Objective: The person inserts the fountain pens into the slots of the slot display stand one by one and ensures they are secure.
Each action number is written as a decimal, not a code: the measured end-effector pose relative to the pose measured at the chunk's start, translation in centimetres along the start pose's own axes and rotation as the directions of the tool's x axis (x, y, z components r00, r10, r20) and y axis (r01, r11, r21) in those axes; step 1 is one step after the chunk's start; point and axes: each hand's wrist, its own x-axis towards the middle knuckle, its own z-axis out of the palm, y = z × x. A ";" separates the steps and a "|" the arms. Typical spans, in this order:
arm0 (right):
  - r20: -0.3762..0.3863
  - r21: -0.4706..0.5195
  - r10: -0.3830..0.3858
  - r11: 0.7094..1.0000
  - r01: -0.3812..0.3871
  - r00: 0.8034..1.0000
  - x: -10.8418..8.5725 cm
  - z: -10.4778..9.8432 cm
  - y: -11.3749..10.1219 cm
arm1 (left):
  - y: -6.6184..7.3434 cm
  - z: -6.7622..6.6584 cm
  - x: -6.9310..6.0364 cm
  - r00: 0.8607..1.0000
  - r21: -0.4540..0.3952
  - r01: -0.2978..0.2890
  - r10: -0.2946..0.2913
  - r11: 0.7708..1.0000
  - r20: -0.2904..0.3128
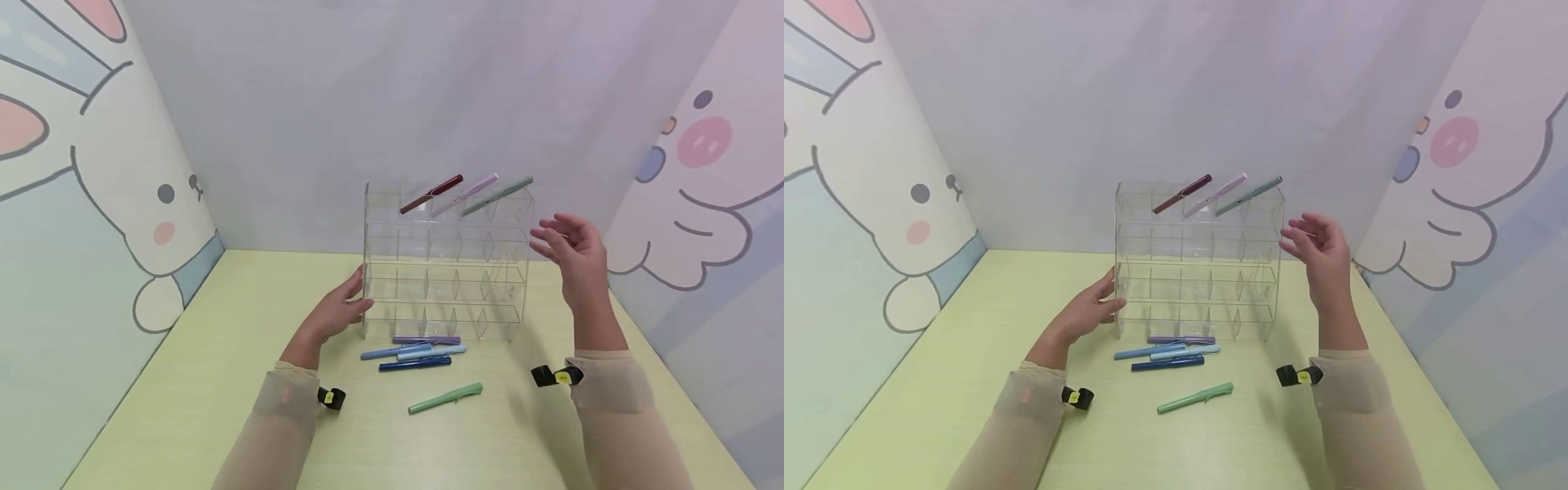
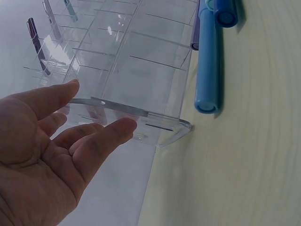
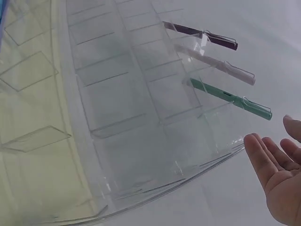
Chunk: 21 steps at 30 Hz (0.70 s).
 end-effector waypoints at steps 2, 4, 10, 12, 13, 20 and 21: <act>0.016 -0.036 0.003 0.999 -0.003 1.000 -0.9 0.0 0.5 | 0.0 0.1 0.0 1.000 -0.004 0.006 -0.006 1.000 0.002; 0.041 -0.062 0.009 0.998 -0.007 0.999 -1.8 0.0 0.9 | 0.2 0.1 -0.1 1.000 -0.002 0.016 -0.016 1.000 0.002; 0.155 -0.091 0.049 0.995 -0.035 0.987 -4.3 0.3 1.9 | 2.3 0.2 -1.2 1.000 0.000 0.025 -0.025 1.000 0.012; 0.196 -0.116 0.080 0.992 -0.058 0.977 -4.9 0.5 2.1 | 2.7 0.2 -1.5 1.000 -0.007 0.023 -0.022 1.000 0.018; 0.218 -0.141 0.100 0.988 -0.070 0.971 -5.1 0.6 2.2 | 2.8 0.2 -1.6 1.000 -0.012 0.018 -0.018 1.000 0.021; 0.379 -0.399 0.257 0.912 -0.094 0.889 -5.9 1.4 2.2 | 0.3 0.1 -0.1 1.000 -0.007 0.017 -0.017 1.000 0.009; 0.399 -0.425 0.281 0.900 -0.095 0.873 -6.0 1.5 2.1 | 0.1 0.0 0.0 1.000 -0.008 0.009 -0.009 1.000 0.009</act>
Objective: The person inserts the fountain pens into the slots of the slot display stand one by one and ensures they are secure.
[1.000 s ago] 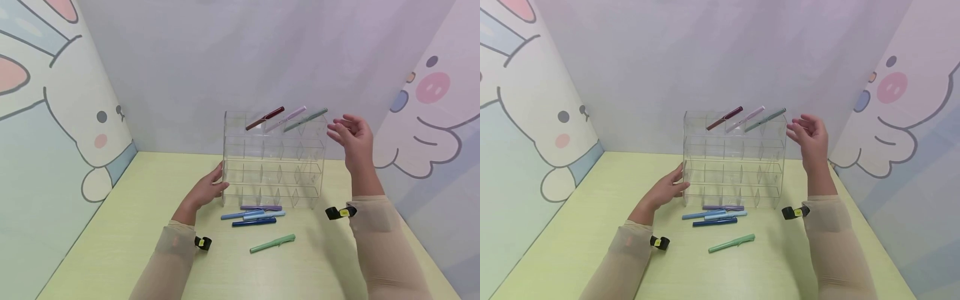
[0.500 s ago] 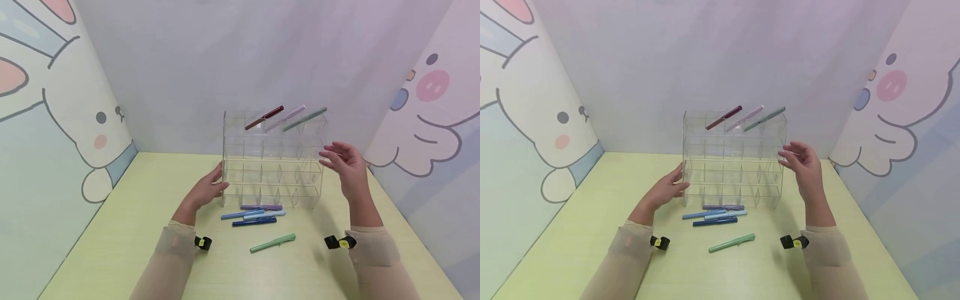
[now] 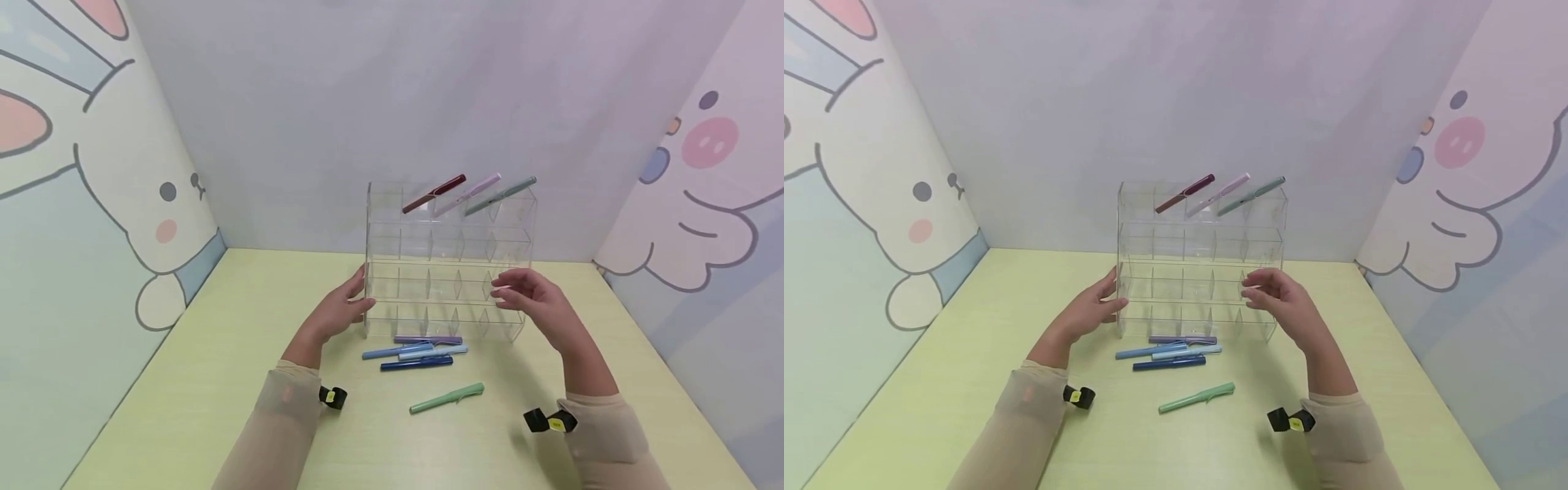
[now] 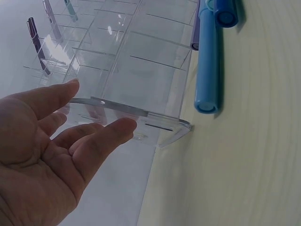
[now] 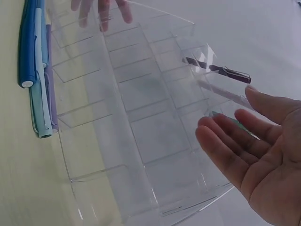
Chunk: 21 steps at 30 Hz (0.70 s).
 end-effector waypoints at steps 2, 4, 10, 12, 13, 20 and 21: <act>0.063 -0.064 0.038 0.997 -0.034 0.997 -0.1 0.2 -0.2 | -0.2 0.0 0.0 1.000 -0.005 -0.010 0.010 1.000 -0.002; 0.129 -0.147 0.074 0.988 -0.055 0.989 -0.2 0.5 -0.4 | -0.1 0.0 0.0 1.000 -0.007 -0.017 0.017 1.000 0.000; 0.360 -0.394 0.165 0.919 -0.011 0.918 -0.5 1.9 -0.8 | 0.1 -0.1 -0.1 1.000 -0.006 -0.014 0.014 1.000 0.002; 0.440 -0.429 0.192 0.903 0.017 0.877 -0.5 2.5 -0.8 | 0.1 -0.2 -0.1 1.000 0.000 -0.014 0.013 1.000 -0.001; 0.475 -0.442 0.209 0.897 0.026 0.855 -0.6 2.8 -0.7 | 0.0 -0.2 -0.1 1.000 0.005 -0.012 0.012 1.000 -0.003; 0.526 -0.583 0.386 0.812 -0.009 0.757 -0.9 5.5 0.0 | -0.2 -0.1 0.1 1.000 0.008 -0.016 0.016 1.000 0.000; 0.514 -0.611 0.411 0.792 -0.016 0.753 -1.0 5.9 0.1 | -0.1 -0.1 0.1 1.000 0.007 -0.013 0.013 1.000 0.001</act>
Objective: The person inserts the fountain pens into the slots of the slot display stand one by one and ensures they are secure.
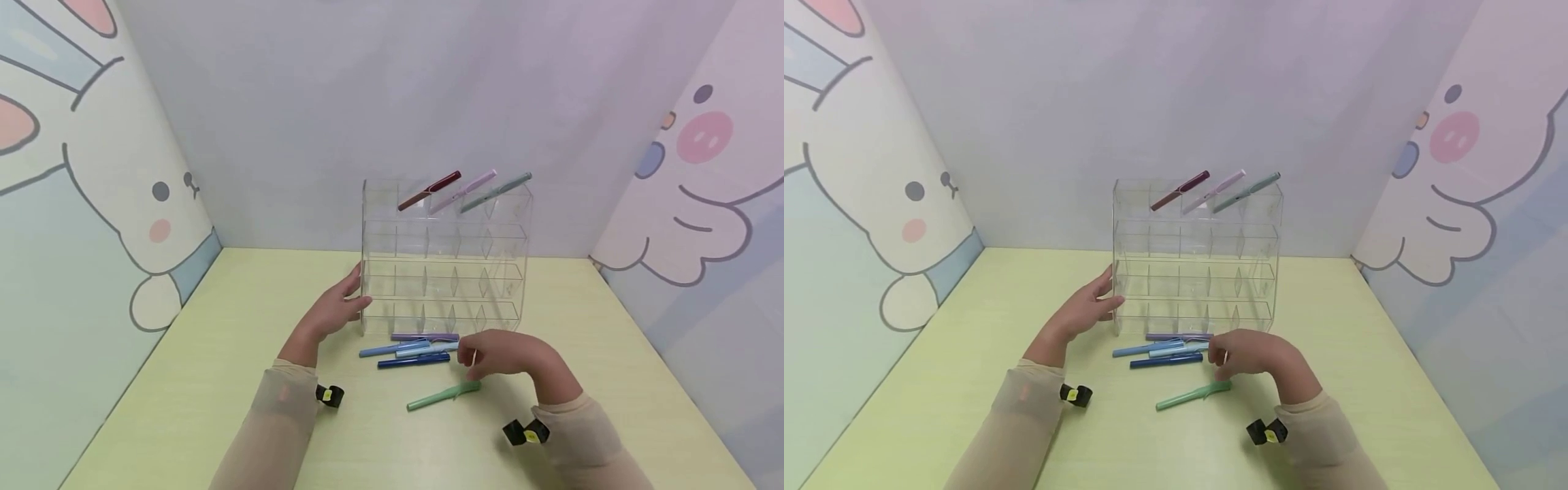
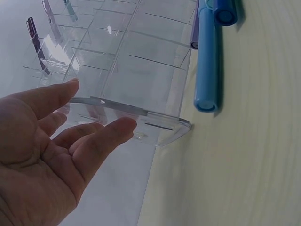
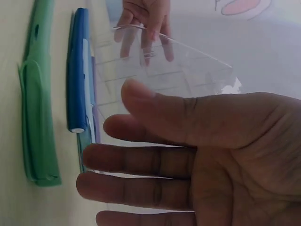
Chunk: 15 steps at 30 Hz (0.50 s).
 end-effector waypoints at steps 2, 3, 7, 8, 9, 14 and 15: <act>0.006 -0.050 0.048 0.998 -0.048 0.999 0.4 0.7 -0.3 | 0.0 0.0 0.0 1.000 -0.002 0.005 -0.005 1.000 -0.001; 0.006 -0.069 0.059 0.996 -0.058 0.998 0.6 1.0 -0.4 | 0.0 0.0 0.0 1.000 -0.003 0.008 -0.008 1.000 -0.001; 0.007 -0.120 0.068 0.990 -0.067 0.998 1.3 1.9 -0.7 | 0.1 0.0 -0.1 1.000 -0.006 0.013 -0.013 1.000 0.000; 0.007 -0.130 0.065 0.989 -0.064 0.998 1.4 2.0 -0.8 | 0.2 0.0 -0.1 1.000 -0.007 0.014 -0.014 1.000 0.001; 0.008 -0.143 0.061 0.988 -0.059 0.998 1.4 2.1 -0.9 | 0.2 0.0 -0.1 1.000 -0.006 0.014 -0.014 1.000 0.002; 0.013 -0.217 0.093 0.972 -0.088 0.996 1.7 2.8 -1.2 | 0.1 0.0 -0.1 1.000 -0.003 0.014 -0.014 1.000 0.001; 0.015 -0.233 0.097 0.968 -0.091 0.995 1.7 2.9 -1.3 | 0.1 0.0 -0.1 1.000 -0.003 0.015 -0.015 1.000 0.001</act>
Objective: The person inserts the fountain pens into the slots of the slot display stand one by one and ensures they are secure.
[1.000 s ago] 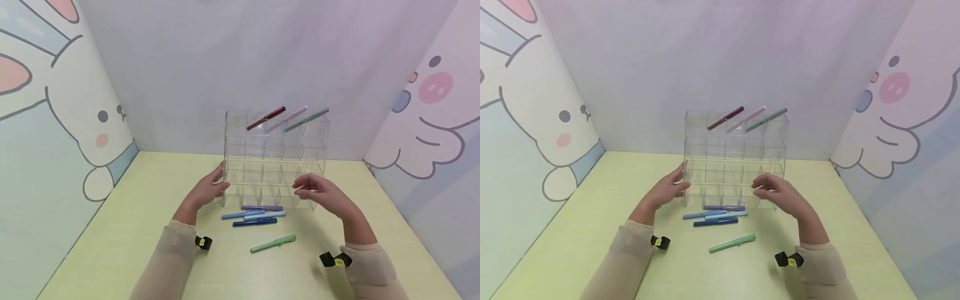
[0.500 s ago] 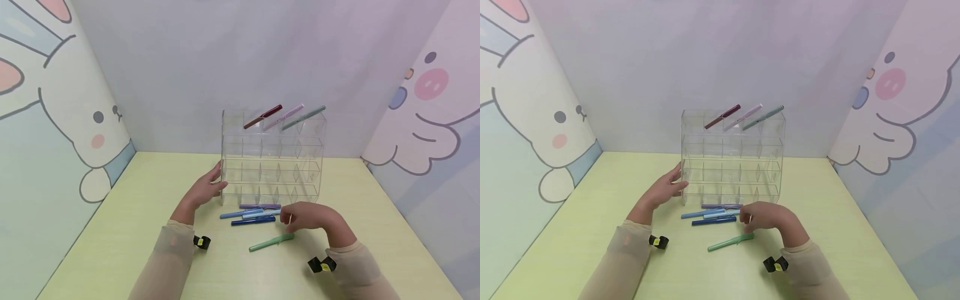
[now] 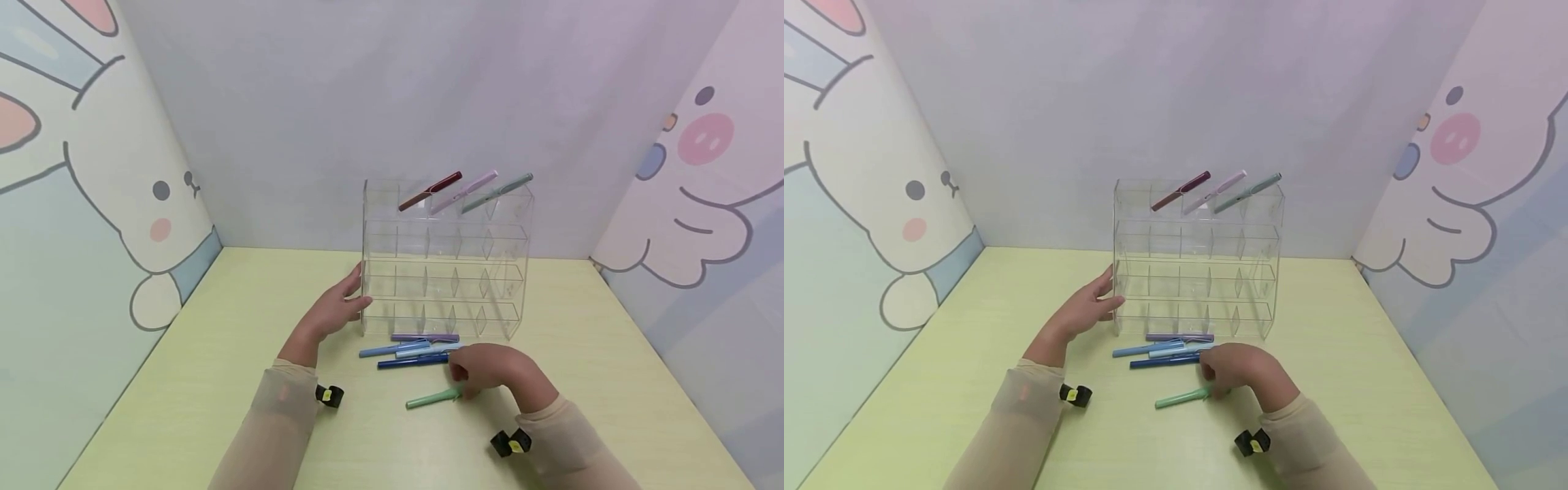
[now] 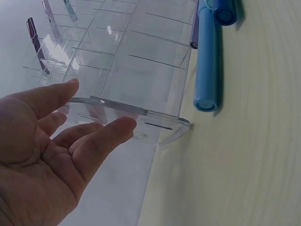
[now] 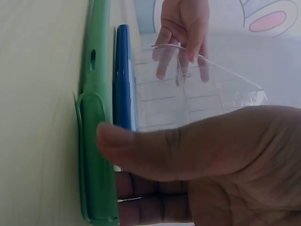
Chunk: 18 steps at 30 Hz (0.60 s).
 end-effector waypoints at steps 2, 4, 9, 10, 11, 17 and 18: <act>0.005 -0.024 0.002 1.000 -0.002 1.000 0.1 0.1 -0.1 | -0.1 0.0 0.0 1.000 0.004 0.001 -0.001 1.000 -0.002; 0.006 -0.043 -0.008 0.999 0.008 1.000 0.2 0.2 -0.2 | -0.1 0.0 0.0 1.000 0.007 0.001 -0.001 1.000 -0.003; 0.001 -0.023 -0.035 0.999 0.035 0.999 0.1 0.0 0.0 | -0.1 0.0 0.0 1.000 0.002 -0.014 0.014 1.000 0.000; -0.004 -0.009 -0.041 0.999 0.041 0.999 0.1 -0.2 0.1 | -0.1 0.0 0.0 1.000 -0.001 -0.014 0.014 1.000 0.002; -0.010 0.006 -0.046 0.999 0.046 0.999 0.0 -0.3 0.2 | -0.1 0.0 0.0 1.000 -0.002 -0.013 0.013 1.000 0.004; -0.058 0.079 -0.139 0.986 0.143 0.989 -0.8 -1.5 1.3 | 0.0 0.0 -0.1 1.000 0.000 0.003 -0.003 1.000 0.004; -0.066 0.096 -0.155 0.982 0.161 0.986 -0.9 -1.7 1.5 | 0.0 0.0 -0.1 1.000 -0.003 0.004 -0.004 1.000 0.003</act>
